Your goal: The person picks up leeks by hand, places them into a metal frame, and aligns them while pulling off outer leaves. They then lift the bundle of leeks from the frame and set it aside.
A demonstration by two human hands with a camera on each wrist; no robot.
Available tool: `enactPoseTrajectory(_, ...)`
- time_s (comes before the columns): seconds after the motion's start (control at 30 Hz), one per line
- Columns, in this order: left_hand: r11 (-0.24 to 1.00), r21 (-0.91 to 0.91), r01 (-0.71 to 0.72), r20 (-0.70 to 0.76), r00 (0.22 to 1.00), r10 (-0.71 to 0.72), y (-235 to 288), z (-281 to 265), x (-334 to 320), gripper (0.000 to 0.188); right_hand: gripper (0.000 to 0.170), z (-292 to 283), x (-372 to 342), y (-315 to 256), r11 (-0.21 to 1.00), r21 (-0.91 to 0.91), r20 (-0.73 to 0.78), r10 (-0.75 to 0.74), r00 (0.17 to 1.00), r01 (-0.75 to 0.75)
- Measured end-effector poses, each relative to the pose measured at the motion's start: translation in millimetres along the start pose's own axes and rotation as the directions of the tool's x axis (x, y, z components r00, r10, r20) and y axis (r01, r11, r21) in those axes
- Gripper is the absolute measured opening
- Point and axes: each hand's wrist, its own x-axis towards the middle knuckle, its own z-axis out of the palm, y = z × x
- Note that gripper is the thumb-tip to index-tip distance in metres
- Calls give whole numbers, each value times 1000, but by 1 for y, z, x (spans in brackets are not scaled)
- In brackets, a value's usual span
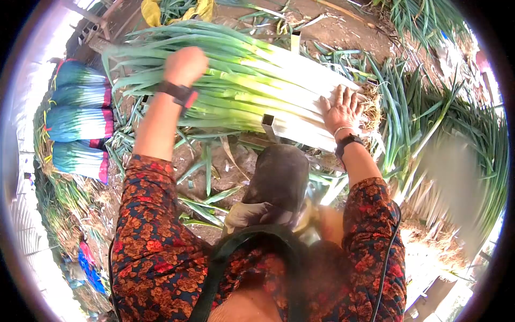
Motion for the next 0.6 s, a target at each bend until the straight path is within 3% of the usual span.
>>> enactPoseTrajectory(0.03,987,-77,-138,-143,982,126,27,16,-1,26,78,0,0,0,1000,-7,5,3,1000,-3)
enactPoseTrajectory(0.07,977,-10,-214,19,977,214,61,21,1,28,78,-1,0,-1,1000,-16,9,6,1000,-6)
enactPoseTrajectory(0.1,876,39,-480,-119,869,481,86,47,10,33,77,-2,-1,-1,1000,-13,11,7,1000,-7)
enactPoseTrajectory(0.13,709,123,-695,-237,673,701,98,80,16,42,77,-1,-2,0,1000,-16,6,4,1000,-4)
enactPoseTrajectory(0.23,759,24,-650,-78,756,650,101,115,24,58,77,0,-1,0,1000,-14,-9,-4,1000,4)
enactPoseTrajectory(0.27,810,63,-583,51,812,581,97,108,28,61,76,2,1,3,1000,-13,-19,-15,1000,15)
enactPoseTrajectory(0.43,885,177,-432,48,901,430,59,77,36,63,74,5,-2,4,998,36,-26,-41,999,42)
enactPoseTrajectory(0.6,968,231,-95,-184,973,140,58,93,47,66,74,3,-3,5,998,44,-48,-48,998,50)
